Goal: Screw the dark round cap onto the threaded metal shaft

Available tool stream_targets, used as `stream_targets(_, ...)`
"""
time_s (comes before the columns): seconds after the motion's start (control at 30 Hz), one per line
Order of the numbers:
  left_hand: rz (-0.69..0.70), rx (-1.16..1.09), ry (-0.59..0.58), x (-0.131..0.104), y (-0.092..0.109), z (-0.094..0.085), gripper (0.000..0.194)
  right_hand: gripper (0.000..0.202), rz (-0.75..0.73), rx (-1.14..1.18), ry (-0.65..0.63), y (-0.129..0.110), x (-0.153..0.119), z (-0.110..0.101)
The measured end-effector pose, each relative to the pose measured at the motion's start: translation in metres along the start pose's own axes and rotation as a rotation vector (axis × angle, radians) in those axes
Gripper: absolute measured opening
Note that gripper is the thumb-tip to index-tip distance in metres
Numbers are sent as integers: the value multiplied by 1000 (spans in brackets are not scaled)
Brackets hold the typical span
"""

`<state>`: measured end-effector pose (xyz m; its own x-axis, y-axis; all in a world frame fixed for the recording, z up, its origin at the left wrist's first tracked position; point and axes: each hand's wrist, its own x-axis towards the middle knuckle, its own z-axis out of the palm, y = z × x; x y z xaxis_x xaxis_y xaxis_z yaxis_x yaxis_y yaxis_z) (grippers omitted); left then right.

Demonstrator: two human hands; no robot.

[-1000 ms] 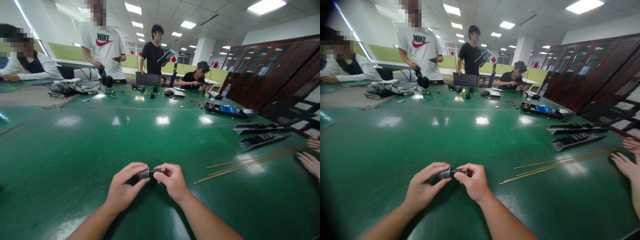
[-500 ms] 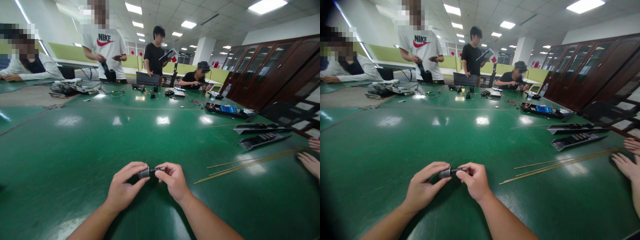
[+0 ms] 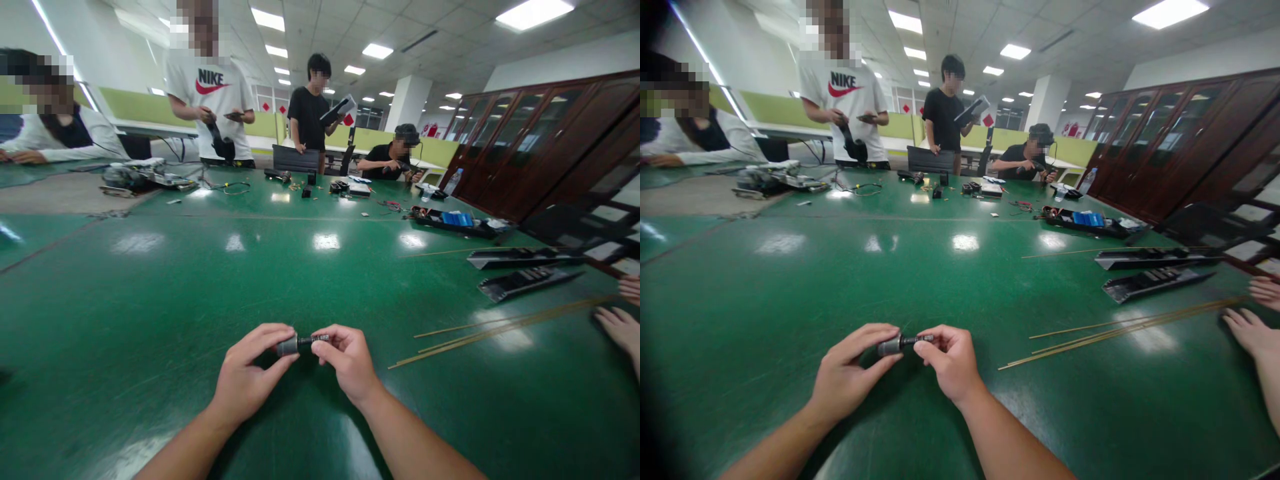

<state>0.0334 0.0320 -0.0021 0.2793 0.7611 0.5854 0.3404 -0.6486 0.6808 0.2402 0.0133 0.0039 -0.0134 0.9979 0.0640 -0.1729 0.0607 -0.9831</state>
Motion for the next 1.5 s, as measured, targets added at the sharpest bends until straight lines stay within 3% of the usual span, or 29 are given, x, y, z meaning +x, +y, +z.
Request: stream_targets(1.5, -15, 34, 54, -1, -1, 0, 28, 16, -79, -54, 32, 4, -2, -5)
